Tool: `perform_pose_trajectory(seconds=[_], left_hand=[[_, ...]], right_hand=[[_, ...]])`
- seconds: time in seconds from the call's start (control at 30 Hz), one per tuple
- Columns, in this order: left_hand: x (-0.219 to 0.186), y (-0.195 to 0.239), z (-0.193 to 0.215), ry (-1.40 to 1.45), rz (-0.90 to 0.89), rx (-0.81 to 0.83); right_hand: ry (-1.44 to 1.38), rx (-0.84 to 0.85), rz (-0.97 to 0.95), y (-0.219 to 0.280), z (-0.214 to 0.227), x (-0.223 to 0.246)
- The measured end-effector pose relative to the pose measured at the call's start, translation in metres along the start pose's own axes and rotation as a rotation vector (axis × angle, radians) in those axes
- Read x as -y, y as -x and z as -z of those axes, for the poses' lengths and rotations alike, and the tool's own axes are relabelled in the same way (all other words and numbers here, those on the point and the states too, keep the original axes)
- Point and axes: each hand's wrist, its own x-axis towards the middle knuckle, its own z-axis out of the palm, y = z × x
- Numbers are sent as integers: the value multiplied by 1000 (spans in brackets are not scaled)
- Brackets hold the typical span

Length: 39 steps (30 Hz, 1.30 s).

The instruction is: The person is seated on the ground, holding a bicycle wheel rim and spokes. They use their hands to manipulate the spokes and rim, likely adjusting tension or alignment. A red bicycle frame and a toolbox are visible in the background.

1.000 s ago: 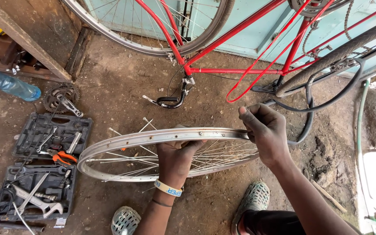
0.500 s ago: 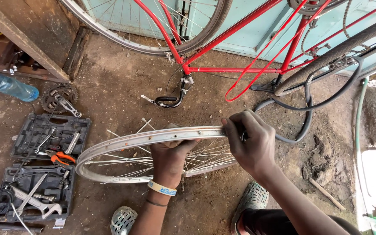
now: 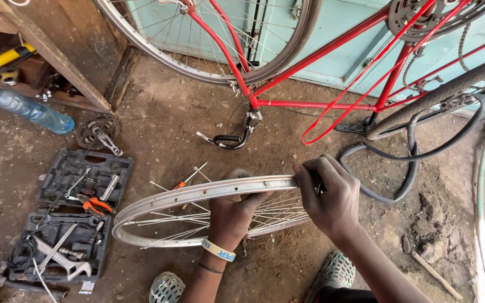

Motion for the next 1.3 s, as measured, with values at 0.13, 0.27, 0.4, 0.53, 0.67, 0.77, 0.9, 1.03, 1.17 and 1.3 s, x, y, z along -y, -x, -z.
perform_pose_trajectory(seconds=[0.13, 0.27, 0.4, 0.53, 0.67, 0.77, 0.9, 1.03, 1.17, 1.3], left_hand=[[11, -2, -5, 91, -68, 130], [19, -3, -4, 108, -82, 122], [10, 4, -5, -39, -149, 98], [17, 5, -4, -140, -136, -15], [13, 8, -12, 97, -118, 113], [27, 9, -7, 122, -85, 130], [35, 6, -9, 100, -85, 62], [50, 5, -8, 126, -73, -2], [35, 7, -12, 133, -70, 58], [45, 3, -10, 159, -72, 132]], right_hand=[[-20, -8, -24, -3, 2, -6], [-9, -4, -25, -1, 3, -7], [28, 108, -95, 2, 10, 4], [36, 117, -60, 4, 12, 3], [7, 36, -22, 6, 15, -2], [-5, 31, -47, 8, 19, -3], [-74, 65, -84, 5, 24, 0], [-104, 90, -98, 1, 26, 4], [-141, 159, -80, -11, 28, 13], [-84, 393, 215, -30, 32, 25]])
